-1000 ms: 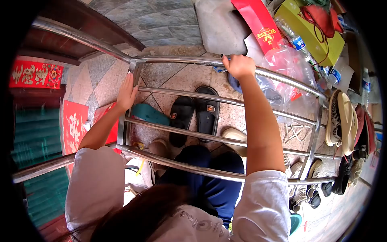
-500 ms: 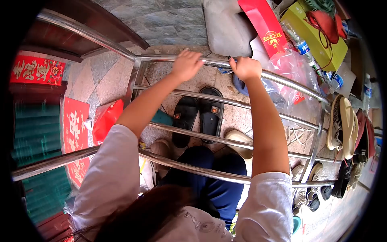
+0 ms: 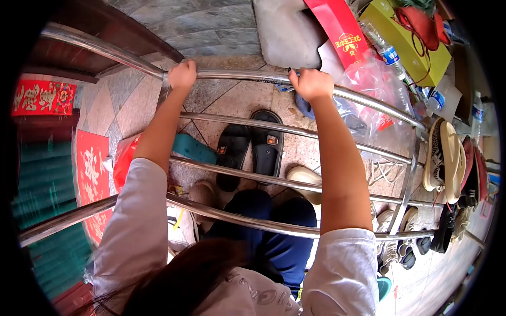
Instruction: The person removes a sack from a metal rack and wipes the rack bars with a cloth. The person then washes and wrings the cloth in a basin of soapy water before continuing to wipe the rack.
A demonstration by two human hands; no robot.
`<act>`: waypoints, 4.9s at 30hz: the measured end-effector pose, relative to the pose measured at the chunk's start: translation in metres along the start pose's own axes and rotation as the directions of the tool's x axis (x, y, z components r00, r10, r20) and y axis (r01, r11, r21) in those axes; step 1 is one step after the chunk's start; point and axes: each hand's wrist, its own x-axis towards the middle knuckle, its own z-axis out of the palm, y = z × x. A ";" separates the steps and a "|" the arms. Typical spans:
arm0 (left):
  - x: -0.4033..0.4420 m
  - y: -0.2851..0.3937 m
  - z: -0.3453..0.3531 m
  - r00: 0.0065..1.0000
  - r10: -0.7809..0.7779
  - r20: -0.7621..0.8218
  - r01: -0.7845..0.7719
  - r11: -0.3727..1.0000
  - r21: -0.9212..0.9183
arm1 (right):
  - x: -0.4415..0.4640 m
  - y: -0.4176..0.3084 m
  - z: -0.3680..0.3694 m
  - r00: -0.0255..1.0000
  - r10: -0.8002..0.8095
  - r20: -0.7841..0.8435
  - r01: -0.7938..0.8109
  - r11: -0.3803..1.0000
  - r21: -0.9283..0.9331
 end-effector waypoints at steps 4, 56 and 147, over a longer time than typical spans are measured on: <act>-0.029 0.064 0.020 0.857 0.411 -0.312 -0.489 0.840 -0.234 | 0.002 0.001 -0.001 1.000 -0.014 -0.023 0.014 1.000 -0.003; -0.069 0.273 -0.001 0.848 0.522 0.093 -0.492 0.840 -0.229 | -0.095 0.276 0.008 0.813 0.451 -0.369 -0.478 0.878 0.020; -0.055 0.226 -0.012 0.848 0.483 0.217 -0.463 0.875 -0.138 | -0.103 0.197 0.010 0.879 0.207 -0.430 -0.225 0.974 0.009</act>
